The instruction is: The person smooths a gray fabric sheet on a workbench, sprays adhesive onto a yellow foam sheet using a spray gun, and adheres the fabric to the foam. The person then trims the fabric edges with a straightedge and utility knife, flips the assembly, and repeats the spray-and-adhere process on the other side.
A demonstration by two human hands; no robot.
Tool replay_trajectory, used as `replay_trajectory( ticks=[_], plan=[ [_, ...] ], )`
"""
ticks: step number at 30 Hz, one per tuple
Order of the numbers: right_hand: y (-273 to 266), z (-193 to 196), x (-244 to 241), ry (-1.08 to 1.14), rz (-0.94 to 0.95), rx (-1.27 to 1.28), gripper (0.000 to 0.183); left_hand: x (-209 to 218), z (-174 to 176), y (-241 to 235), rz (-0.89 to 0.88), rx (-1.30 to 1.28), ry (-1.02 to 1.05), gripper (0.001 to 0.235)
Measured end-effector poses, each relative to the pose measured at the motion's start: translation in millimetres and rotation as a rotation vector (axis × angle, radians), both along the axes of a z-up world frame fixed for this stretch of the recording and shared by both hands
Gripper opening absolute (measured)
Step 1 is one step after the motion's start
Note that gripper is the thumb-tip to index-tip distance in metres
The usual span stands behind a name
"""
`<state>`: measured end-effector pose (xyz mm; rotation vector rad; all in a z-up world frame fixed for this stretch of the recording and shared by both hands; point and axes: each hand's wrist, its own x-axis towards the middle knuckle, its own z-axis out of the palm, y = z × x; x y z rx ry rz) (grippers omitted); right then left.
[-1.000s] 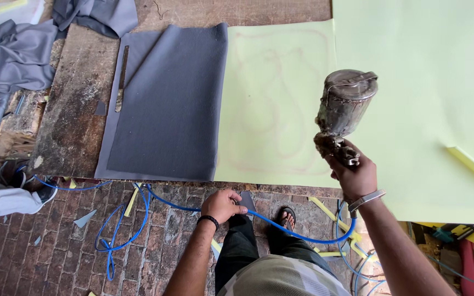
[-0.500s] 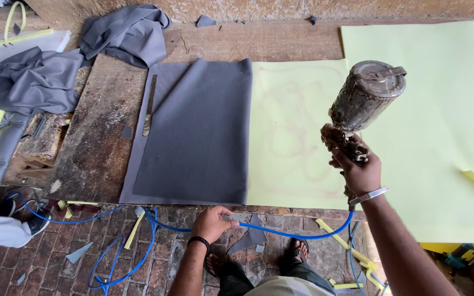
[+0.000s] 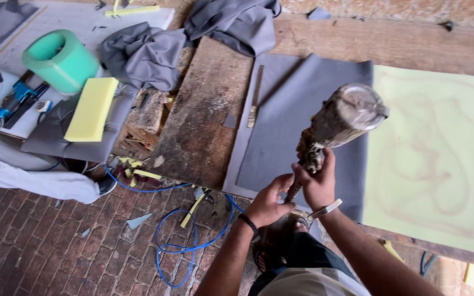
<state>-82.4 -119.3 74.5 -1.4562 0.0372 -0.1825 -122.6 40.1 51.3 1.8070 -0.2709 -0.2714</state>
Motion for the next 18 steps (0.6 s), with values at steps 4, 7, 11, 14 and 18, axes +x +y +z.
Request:
replay_trajectory(
  ticks=[4,7,11,14,18],
  plan=[
    [81,-9,28,-0.021,0.252,-0.077,0.072,39,14,36,0.299,0.252,0.089,0.043],
    [131,-9,58,0.077,0.561,0.042,0.088,63,0,92,0.634,0.133,0.042,0.04],
    [170,-9,87,0.107,0.689,-0.627,0.067,103,-37,204,0.857,0.594,0.099,0.035],
    [177,-23,110,0.242,0.685,-0.769,0.054,146,-71,289,0.869,0.561,0.263,0.03],
    [171,-63,123,0.456,0.563,-0.913,0.051,203,-124,369,0.897,0.568,0.308,0.028]
  ],
)
